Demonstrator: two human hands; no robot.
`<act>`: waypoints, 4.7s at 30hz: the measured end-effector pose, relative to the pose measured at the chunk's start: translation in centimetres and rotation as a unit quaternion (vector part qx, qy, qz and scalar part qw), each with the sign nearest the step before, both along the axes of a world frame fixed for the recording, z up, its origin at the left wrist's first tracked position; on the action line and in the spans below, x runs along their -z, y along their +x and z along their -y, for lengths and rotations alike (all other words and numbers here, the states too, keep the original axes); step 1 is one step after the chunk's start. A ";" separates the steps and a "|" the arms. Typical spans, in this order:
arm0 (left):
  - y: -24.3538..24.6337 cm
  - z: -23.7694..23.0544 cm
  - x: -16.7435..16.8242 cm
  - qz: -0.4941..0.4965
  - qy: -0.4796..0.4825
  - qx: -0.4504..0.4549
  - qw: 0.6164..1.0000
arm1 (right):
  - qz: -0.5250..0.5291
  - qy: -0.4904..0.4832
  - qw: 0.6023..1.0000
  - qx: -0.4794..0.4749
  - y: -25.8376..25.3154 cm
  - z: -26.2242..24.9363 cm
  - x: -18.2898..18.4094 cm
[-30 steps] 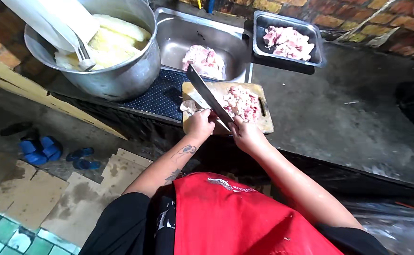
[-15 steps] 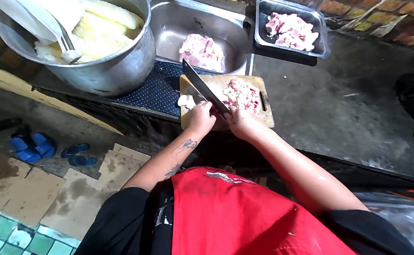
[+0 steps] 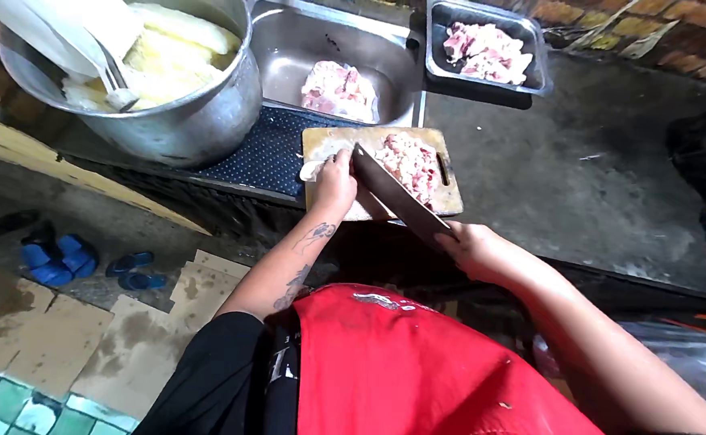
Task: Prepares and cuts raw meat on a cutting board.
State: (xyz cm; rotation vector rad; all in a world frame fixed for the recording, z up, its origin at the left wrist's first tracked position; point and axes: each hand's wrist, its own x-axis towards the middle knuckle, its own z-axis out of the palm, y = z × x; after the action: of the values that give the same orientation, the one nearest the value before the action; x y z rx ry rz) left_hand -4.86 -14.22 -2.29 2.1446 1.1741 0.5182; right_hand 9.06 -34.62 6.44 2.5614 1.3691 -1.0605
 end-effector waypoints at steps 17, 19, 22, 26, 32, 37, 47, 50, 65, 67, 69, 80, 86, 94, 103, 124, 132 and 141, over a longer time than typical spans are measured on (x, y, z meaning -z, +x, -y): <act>2.7 -1.0 -1.9 -0.172 0.009 0.233 0.957 | -0.072 0.310 0.845 0.430 0.1 17.1 2.2; 3.1 -1.7 -2.9 -0.145 -0.061 0.249 0.956 | -0.073 0.313 0.827 0.461 -0.5 18.4 2.6; 7.3 -3.6 -6.1 -0.051 -0.126 0.258 0.957 | -0.082 0.318 0.799 0.504 -1.0 19.7 2.9; 16.8 -5.1 -13.9 0.174 -0.183 0.182 0.950 | -0.084 0.318 0.784 0.526 -1.0 19.6 3.2; 15.6 -5.3 -20.5 0.128 0.035 0.260 0.956 | -0.087 0.311 0.818 0.475 -1.0 17.9 3.2; 4.5 -8.3 -14.6 -0.208 0.127 0.324 0.914 | -0.119 0.323 0.849 0.401 -0.8 16.4 2.6; -3.4 -6.2 -3.1 -0.195 -0.010 0.104 0.975 | -0.136 0.343 0.891 0.264 1.0 10.9 1.8; -2.2 -5.2 -3.4 -0.110 -0.010 0.042 0.993 | -0.150 0.348 0.896 0.232 0.9 9.7 1.6; 0.3 -1.7 2.0 0.063 0.117 0.308 0.942 | -0.103 0.241 0.952 0.157 0.7 2.0 1.5; -0.3 -2.1 2.5 0.078 0.152 0.302 0.938 | -0.107 0.216 0.960 0.144 0.7 0.6 1.8; -0.6 -1.9 2.9 0.086 0.178 0.309 0.930 | -0.107 0.197 0.967 0.124 0.8 -0.6 2.4; 0.1 -1.4 4.1 0.095 0.197 0.277 0.935 | -0.103 0.064 0.991 0.062 0.7 -4.3 2.2; 0.3 -1.8 4.0 0.091 0.184 0.271 0.940 | -0.061 0.140 0.988 0.016 1.0 -11.6 4.3; 0.3 -1.2 3.6 0.058 0.170 0.217 0.960 | -0.012 0.121 0.993 -0.010 0.7 -9.3 4.0; 0.1 -1.5 3.4 0.052 0.173 0.248 0.952 | -0.010 0.159 0.987 -0.035 1.3 -16.5 5.0; -0.4 0.2 1.2 0.014 0.012 0.122 0.992 | -0.064 0.120 0.990 0.033 0.1 -7.2 4.4; -0.2 -0.8 0.4 -0.014 -0.004 0.126 0.992 | -0.115 0.120 0.986 0.032 0.0 -13.7 4.7; -0.1 -1.3 1.5 0.003 0.010 0.106 0.994 | -0.085 0.120 0.989 0.031 -0.1 -12.6 4.8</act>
State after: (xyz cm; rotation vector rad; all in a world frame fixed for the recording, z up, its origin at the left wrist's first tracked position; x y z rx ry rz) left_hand -4.96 -12.93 -3.77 2.2497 0.9278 0.4434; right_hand 8.99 -22.02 1.64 2.7532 1.5554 -1.2202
